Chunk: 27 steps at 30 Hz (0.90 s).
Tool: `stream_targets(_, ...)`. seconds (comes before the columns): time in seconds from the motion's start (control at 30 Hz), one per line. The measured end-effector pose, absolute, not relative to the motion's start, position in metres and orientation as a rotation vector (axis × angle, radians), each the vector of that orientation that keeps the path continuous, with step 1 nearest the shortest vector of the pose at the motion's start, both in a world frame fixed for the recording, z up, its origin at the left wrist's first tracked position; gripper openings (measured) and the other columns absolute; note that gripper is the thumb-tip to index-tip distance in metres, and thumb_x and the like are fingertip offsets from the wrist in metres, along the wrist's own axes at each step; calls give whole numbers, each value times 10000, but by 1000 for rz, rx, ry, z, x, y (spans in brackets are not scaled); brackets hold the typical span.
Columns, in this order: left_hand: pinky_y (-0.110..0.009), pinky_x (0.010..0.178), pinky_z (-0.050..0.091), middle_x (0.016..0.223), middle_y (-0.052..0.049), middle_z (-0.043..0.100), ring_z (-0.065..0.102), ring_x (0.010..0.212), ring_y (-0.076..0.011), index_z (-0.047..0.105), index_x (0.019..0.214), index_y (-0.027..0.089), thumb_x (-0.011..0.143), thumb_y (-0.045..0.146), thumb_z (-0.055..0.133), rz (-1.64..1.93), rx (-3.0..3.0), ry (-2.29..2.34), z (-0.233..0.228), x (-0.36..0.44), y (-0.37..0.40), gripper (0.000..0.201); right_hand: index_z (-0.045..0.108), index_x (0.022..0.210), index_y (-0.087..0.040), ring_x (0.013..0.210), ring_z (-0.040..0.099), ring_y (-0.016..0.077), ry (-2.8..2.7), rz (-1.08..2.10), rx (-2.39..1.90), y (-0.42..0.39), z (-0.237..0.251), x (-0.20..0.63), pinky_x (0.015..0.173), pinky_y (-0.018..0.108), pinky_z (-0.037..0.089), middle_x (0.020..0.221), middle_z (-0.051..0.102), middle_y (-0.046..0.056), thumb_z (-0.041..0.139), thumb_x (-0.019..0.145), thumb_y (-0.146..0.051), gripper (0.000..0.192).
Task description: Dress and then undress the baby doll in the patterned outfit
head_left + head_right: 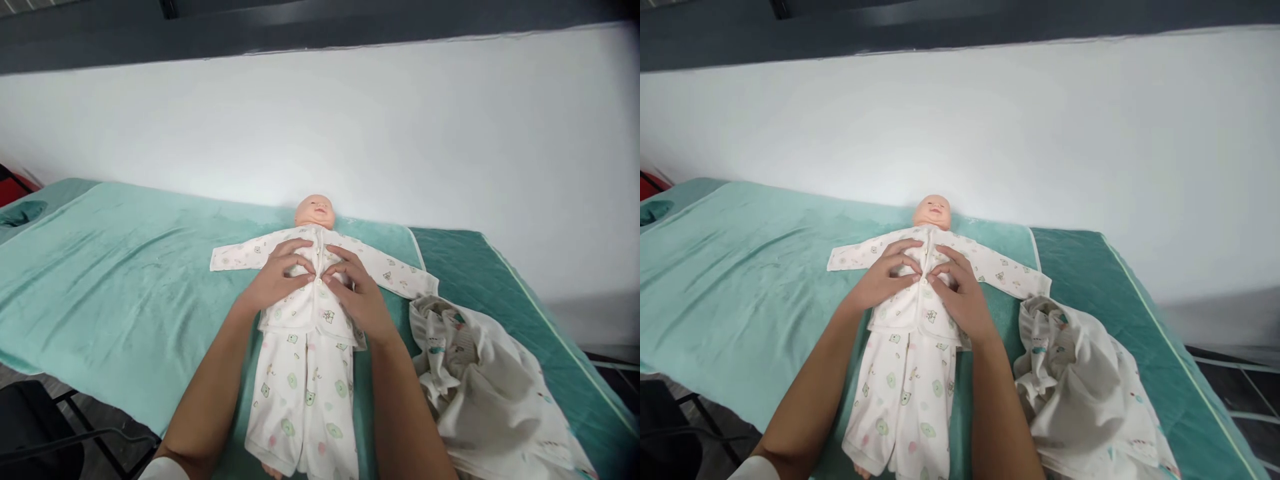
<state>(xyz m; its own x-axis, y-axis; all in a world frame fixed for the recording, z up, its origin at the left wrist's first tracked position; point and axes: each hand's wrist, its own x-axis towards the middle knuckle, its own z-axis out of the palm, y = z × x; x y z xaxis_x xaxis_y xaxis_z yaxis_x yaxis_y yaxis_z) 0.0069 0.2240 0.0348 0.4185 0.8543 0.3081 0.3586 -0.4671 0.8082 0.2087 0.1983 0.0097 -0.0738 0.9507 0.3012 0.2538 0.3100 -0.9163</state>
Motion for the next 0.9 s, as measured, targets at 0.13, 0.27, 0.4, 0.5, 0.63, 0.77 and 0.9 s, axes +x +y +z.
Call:
stream_targets(0.13, -419, 1111, 478, 1545, -26, 467, 336, 1501, -285, 747, 962, 282, 901, 367, 671, 864, 2092, 954, 40, 1, 223, 130, 702, 886, -299, 1443, 394, 271, -1642, 869, -1138, 198, 9, 212, 1156, 475, 346, 1542, 458, -15, 668, 902, -414, 122)
stream_targets(0.27, -431, 1130, 465, 1530, -25, 488, 358, 1490, -277, 750, 889, 269, 896, 387, 677, 889, 2085, 960, 40, 5, 224, 139, 693, 873, -302, 1484, 333, 265, -1669, 859, -1131, 199, 8, 212, 1204, 518, 291, 1545, 456, -26, 668, 902, -422, 126)
stream_targets(0.4, -444, 1186, 404, 1505, -29, 514, 379, 1476, -265, 741, 838, 252, 886, 362, 692, 915, 2076, 963, 38, 8, 224, 130, 688, 871, -303, 1514, 273, 248, -1729, 847, -1094, 199, 10, 212, 1242, 528, 228, 1542, 463, -34, 666, 906, -407, 111)
stream_targets(0.5, -463, 1199, 381, 1511, -34, 508, 377, 1476, -268, 728, 825, 244, 886, 352, 690, 915, 2064, 966, 37, 8, 224, 129, 695, 875, -306, 1526, 252, 243, -1726, 872, -1079, 199, 11, 212, 1250, 532, 217, 1545, 462, -38, 651, 918, -413, 123)
stream_targets(0.63, -442, 1156, 430, 1517, -38, 495, 375, 1478, -264, 702, 798, 233, 884, 335, 690, 905, 2040, 936, 37, 6, 225, 133, 708, 900, -319, 1532, 244, 234, -1719, 886, -1048, 200, 9, 213, 1258, 524, 213, 1550, 457, -54, 635, 934, -413, 123)
stream_targets(0.77, -458, 1133, 456, 1536, -42, 476, 367, 1486, -275, 703, 820, 230, 887, 314, 681, 884, 2041, 922, 39, 4, 225, 109, 714, 887, -324, 1538, 233, 244, -1718, 905, -1034, 200, 8, 215, 1259, 533, 208, 1550, 457, -63, 647, 928, -421, 124)
stream_targets(0.9, -469, 1111, 483, 1553, -31, 466, 337, 1505, -298, 733, 840, 245, 878, 306, 681, 852, 2067, 939, 40, 2, 225, 88, 721, 847, -316, 1539, 229, 261, -1702, 929, -1058, 200, 8, 214, 1257, 537, 217, 1557, 448, -65, 671, 906, -441, 147)
